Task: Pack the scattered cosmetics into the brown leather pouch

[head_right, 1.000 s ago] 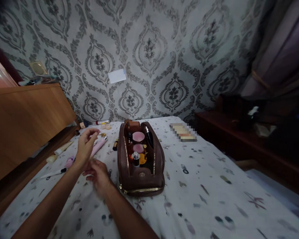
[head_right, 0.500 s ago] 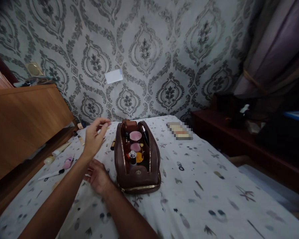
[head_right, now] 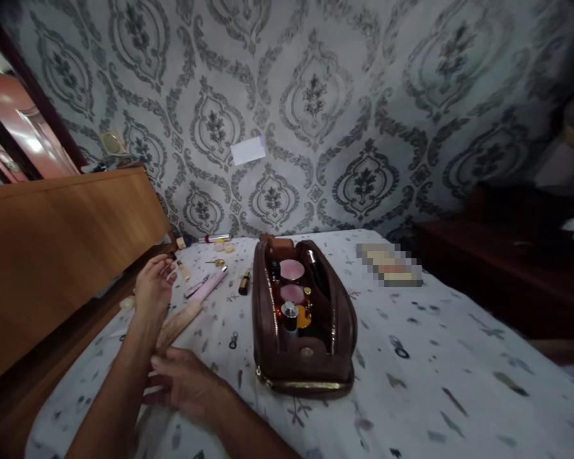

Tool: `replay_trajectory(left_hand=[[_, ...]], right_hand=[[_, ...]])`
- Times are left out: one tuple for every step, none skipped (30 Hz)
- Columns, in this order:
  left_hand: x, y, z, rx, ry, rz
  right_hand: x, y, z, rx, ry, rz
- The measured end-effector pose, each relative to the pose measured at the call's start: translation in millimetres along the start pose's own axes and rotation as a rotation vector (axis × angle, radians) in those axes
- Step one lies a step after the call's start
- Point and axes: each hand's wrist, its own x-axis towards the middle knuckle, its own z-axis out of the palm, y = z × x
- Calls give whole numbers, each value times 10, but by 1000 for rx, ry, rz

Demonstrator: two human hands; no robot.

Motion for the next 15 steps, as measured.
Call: replay_trajectory(left_hand=[[6, -26, -35, -63, 19, -65], [4, -59, -56, -104, 23, -121], [-7, -99, -62, -122, 18, -164], [-27, -146, -54, -122, 6, -194], [-54, -201, -32, -106, -11, -215], [-87, -264, 1, -81, -35, -230], [-125, -335, 43, -51, -63, -244], [-164, -415, 89, -17, -97, -262], [-204, -503, 137, 22, -135, -279], [-239, -598, 182, 64, -174, -294], [-269, -699, 223, 106, -207, -303], [-292, -802, 257, 147, -233, -306], [-305, -905, 285, 185, -251, -303], [-309, -1007, 306, 223, -264, -296], [-305, -1102, 320, 259, -273, -287]], right_hand=[[0, 2, 1, 22, 1, -9], [2, 2, 1, 47, 12, -24], [6, -1, 1, 73, 30, -41], [10, -6, 0, 98, 54, -55], [16, -13, 0, 120, 83, -67], [22, -21, -1, 143, 115, -77], [29, -31, -1, 168, 144, -84], [36, -42, -3, 195, 170, -95], [44, -54, -6, 224, 192, -114], [52, -67, -12, 251, 211, -138], [59, -81, -21, 278, 231, -161], [67, -95, -34, 302, 255, -182], [74, -108, -51, 320, 283, -195], [82, -121, -72, 333, 316, -199], [90, -132, -96, 343, 353, -198]])
